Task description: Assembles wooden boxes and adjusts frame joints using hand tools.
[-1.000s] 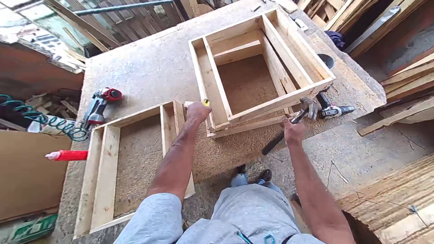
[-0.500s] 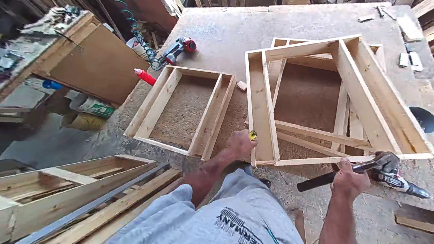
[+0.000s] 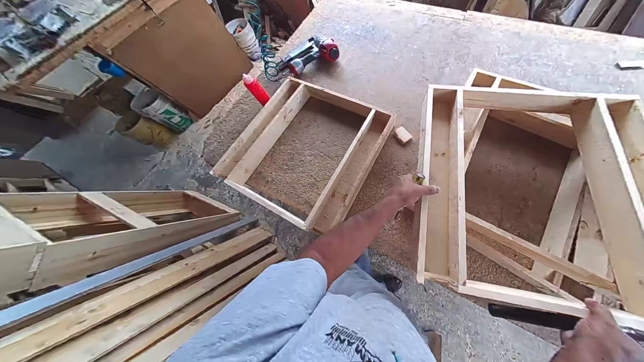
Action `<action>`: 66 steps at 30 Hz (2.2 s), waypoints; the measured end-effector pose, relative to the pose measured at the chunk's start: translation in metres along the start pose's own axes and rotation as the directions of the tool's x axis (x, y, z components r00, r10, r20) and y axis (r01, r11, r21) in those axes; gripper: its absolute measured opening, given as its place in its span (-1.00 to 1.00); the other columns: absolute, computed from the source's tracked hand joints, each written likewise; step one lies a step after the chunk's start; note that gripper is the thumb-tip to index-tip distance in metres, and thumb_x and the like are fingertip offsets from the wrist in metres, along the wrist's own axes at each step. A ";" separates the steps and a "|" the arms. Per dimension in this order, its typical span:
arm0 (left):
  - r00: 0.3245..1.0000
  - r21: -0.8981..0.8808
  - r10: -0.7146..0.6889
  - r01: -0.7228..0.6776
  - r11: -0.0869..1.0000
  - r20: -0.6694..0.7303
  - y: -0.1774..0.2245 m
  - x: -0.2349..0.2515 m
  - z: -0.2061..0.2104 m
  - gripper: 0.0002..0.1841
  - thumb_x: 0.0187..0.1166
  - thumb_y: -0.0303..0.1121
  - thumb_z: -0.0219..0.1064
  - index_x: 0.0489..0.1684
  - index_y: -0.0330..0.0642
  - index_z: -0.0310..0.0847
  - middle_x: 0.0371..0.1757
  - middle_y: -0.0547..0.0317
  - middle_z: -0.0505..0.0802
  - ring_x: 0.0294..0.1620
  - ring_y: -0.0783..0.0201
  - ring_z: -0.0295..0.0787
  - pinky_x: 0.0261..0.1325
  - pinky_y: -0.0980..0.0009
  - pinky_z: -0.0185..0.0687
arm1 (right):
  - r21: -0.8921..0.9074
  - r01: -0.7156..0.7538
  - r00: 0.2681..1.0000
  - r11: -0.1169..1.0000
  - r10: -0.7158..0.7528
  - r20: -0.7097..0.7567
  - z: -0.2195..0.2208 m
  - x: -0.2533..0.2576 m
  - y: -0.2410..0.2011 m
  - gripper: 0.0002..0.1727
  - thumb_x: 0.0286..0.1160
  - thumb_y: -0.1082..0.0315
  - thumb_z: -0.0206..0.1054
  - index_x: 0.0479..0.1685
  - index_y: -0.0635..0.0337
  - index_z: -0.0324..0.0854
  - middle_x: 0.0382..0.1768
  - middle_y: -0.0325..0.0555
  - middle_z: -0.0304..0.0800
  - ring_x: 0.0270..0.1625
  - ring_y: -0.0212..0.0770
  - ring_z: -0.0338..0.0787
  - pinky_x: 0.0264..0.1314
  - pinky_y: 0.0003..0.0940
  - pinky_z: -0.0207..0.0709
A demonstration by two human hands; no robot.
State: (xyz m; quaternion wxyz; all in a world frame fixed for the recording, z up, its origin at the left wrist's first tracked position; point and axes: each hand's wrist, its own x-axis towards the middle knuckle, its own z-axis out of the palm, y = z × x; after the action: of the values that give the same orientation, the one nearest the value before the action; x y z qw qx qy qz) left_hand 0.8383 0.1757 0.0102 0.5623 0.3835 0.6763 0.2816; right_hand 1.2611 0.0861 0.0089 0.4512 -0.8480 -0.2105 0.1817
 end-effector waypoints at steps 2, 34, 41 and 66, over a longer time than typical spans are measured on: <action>0.999 0.069 0.021 -0.023 0.997 0.031 0.006 0.006 -0.006 -0.42 0.24 -0.04 0.66 0.16 -0.23 0.73 0.01 -0.11 0.88 0.09 0.00 0.85 0.24 -0.14 0.72 | -0.007 -0.018 1.000 1.000 0.018 0.017 -0.001 -0.007 -0.006 -0.23 0.17 0.33 0.55 0.50 0.36 0.43 0.25 0.09 0.73 0.23 -0.17 0.76 0.28 -0.16 0.66; 0.939 0.494 -0.179 0.308 0.813 -0.292 -0.259 -0.141 -0.502 -0.49 0.41 0.10 0.55 -0.11 -0.23 0.70 -0.45 0.13 0.80 -0.59 0.24 0.71 -0.40 0.16 0.74 | -0.460 0.189 0.927 0.868 -0.002 0.376 0.177 -0.496 -0.052 -0.25 0.29 -0.02 0.50 0.37 0.34 0.45 -0.01 0.28 0.78 0.07 0.27 0.82 0.09 0.34 0.64; 0.944 0.665 -0.083 0.286 0.690 -0.320 -0.244 -0.176 -0.540 -0.51 0.46 0.02 0.53 -0.17 -0.34 0.71 -0.45 -0.05 0.80 -0.51 0.03 0.75 -0.29 -0.11 0.73 | -0.419 0.002 0.943 0.908 0.138 0.304 0.163 -0.559 -0.037 -0.34 0.26 0.20 0.51 0.35 0.31 0.43 -0.10 0.26 0.80 -0.05 0.24 0.87 -0.09 0.25 0.71; -0.178 0.121 -0.210 -0.412 0.903 0.961 -0.210 -0.229 -0.304 -0.59 0.68 -0.29 0.37 0.36 -0.25 0.38 -0.02 -0.02 0.89 -0.19 0.08 0.92 -0.24 0.20 0.94 | 0.116 -0.690 0.700 0.715 0.617 0.358 0.086 -0.838 0.217 -0.55 0.82 -0.07 0.09 0.03 0.19 0.54 -0.56 -0.15 0.61 -0.64 -0.24 0.66 -0.50 -0.21 0.69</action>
State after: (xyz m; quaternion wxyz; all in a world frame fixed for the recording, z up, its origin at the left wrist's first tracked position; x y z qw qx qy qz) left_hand 0.5161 -0.1149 0.0279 0.7562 0.6188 0.0074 -0.2126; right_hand 0.5515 -0.4009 -0.1201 0.4194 -0.7685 0.0660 0.4786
